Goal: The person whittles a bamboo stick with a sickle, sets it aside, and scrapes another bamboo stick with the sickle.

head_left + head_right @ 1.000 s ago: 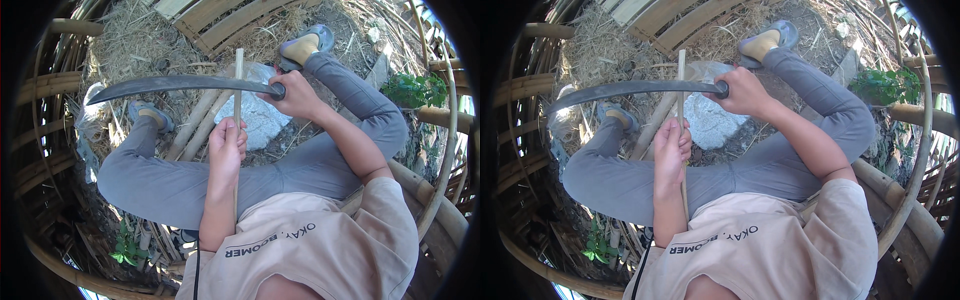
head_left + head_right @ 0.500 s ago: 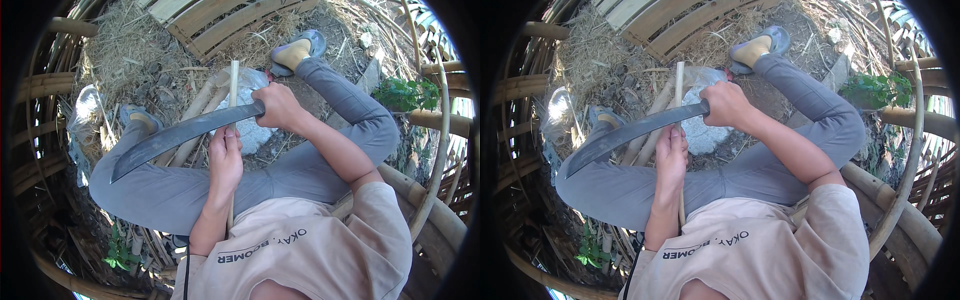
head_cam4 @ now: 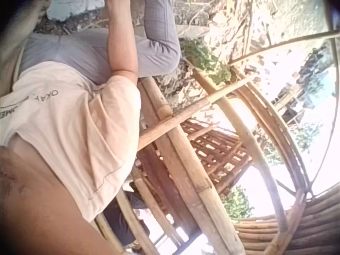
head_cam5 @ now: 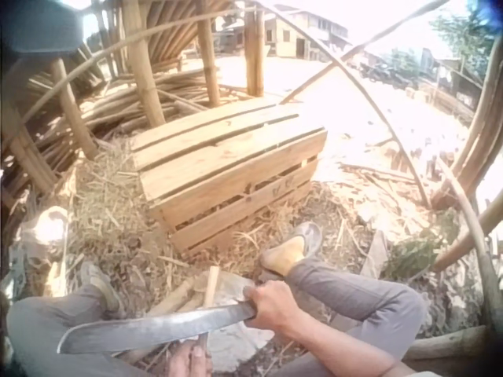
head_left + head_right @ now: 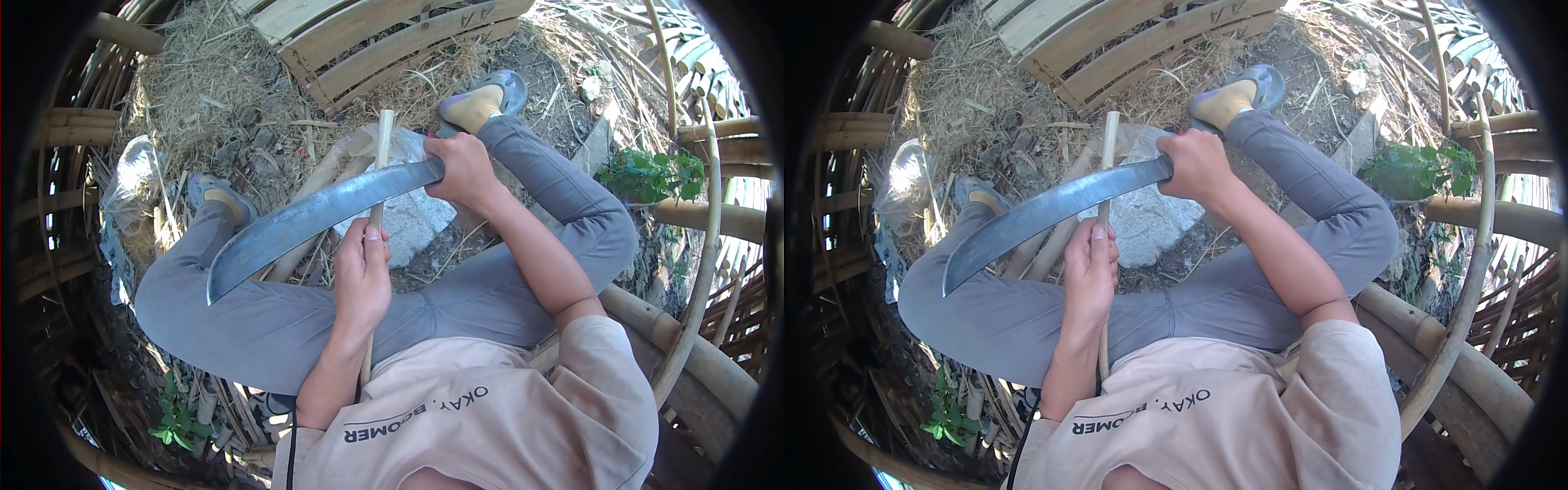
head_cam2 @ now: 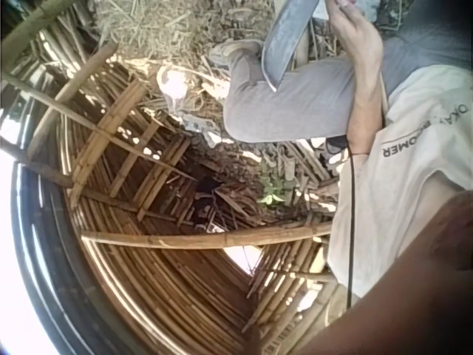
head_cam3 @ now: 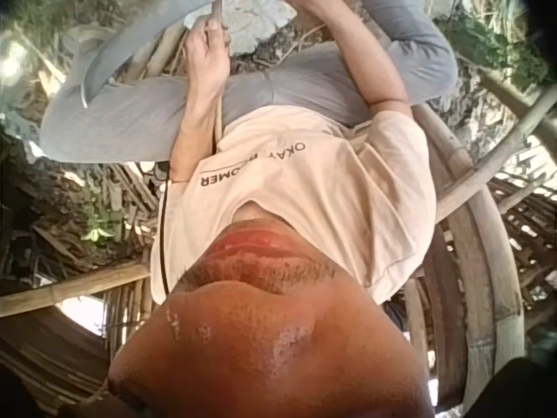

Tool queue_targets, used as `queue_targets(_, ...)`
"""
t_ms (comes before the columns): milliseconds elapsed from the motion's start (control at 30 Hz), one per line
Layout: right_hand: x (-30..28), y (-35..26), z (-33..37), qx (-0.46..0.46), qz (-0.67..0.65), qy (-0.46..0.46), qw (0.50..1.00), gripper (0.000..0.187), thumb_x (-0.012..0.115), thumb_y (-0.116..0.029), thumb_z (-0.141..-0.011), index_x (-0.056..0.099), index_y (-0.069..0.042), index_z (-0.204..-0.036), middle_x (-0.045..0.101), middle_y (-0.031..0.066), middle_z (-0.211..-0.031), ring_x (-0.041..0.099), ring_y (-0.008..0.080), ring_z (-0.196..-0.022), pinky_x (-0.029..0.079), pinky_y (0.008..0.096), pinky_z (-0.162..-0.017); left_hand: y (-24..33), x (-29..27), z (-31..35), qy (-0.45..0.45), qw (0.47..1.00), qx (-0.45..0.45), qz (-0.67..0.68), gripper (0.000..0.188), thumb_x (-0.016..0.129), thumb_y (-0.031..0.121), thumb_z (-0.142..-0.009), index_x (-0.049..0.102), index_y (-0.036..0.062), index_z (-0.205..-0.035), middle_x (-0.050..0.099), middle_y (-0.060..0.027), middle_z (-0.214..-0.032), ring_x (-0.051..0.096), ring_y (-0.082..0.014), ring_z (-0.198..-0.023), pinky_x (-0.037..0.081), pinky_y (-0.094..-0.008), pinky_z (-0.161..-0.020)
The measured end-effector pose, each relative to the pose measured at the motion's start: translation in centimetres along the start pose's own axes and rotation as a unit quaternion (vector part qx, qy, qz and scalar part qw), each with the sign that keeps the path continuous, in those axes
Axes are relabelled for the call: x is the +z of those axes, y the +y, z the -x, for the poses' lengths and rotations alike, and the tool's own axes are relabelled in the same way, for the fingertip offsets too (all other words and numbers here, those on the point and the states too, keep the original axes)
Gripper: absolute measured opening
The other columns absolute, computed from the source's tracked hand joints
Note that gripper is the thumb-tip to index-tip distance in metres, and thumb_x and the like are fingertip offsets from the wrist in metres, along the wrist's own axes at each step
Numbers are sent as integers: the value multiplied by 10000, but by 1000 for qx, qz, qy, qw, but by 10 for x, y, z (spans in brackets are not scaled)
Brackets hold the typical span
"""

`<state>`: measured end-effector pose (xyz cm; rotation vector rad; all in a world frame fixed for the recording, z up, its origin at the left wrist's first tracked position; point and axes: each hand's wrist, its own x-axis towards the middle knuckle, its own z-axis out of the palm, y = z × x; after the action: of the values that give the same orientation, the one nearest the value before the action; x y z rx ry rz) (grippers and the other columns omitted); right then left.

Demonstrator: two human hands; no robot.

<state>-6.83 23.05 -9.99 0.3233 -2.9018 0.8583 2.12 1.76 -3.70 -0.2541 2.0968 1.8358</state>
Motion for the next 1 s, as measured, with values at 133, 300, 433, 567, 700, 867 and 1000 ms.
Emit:
queue_targets(133,-11,21,-12,41,35,61,997,286,790,-218,-523,687,-91,-757,660,160,-684,668,373,-716,539,463,-686,8,-5,1,0,999,-18,34,258,400,193,-1079,544,20,-954,408,45,-657,336,-34,-575,282,-242,-506)
queue_targets(300,-32,50,-8,59,82,118,988,224,765,-208,-588,716,-117,-787,658,155,-690,673,374,-714,543,447,-656,8,0,3,-46,997,-19,51,271,396,205,-1086,557,23,-968,392,65,-650,315,-21,-558,267,-235,-495)
queue_targets(433,-51,65,-20,120,120,161,972,193,713,-211,-677,729,-73,-811,677,179,-709,675,388,-708,546,450,-658,14,0,6,-61,996,-10,68,275,401,209,-1087,558,25,-957,395,66,-650,316,-18,-556,266,-234,-493)
queue_targets(567,-99,129,-19,261,80,289,917,220,677,-223,-761,697,-4,-764,675,185,-675,675,350,-656,545,430,-689,1,-6,9,-59,995,-27,77,280,408,251,-1092,552,38,-981,383,81,-653,288,1,-530,236,-205,-461)
queue_targets(700,-94,165,5,320,-101,382,861,224,740,-215,-780,682,-2,-741,621,102,-616,638,249,-632,511,385,-728,2,4,2,-86,988,-60,115,291,421,303,-1093,546,59,-997,372,97,-653,260,22,-501,202,-179,-425)
queue_targets(867,-63,158,-5,217,-118,347,905,280,794,-240,-783,674,13,-760,599,83,-627,627,217,-661,492,369,-712,10,-5,4,-75,986,-72,133,286,429,299,-1090,548,56,-997,377,95,-652,262,22,-498,197,-176,-421)
queue_targets(1000,-65,71,-4,151,-101,210,961,303,791,-239,-794,673,38,-758,621,115,-615,615,225,-601,487,364,-648,15,-9,1,-58,985,-66,147,281,433,293,-1090,551,56,-995,374,95,-652,260,23,-497,194,-174,-419)
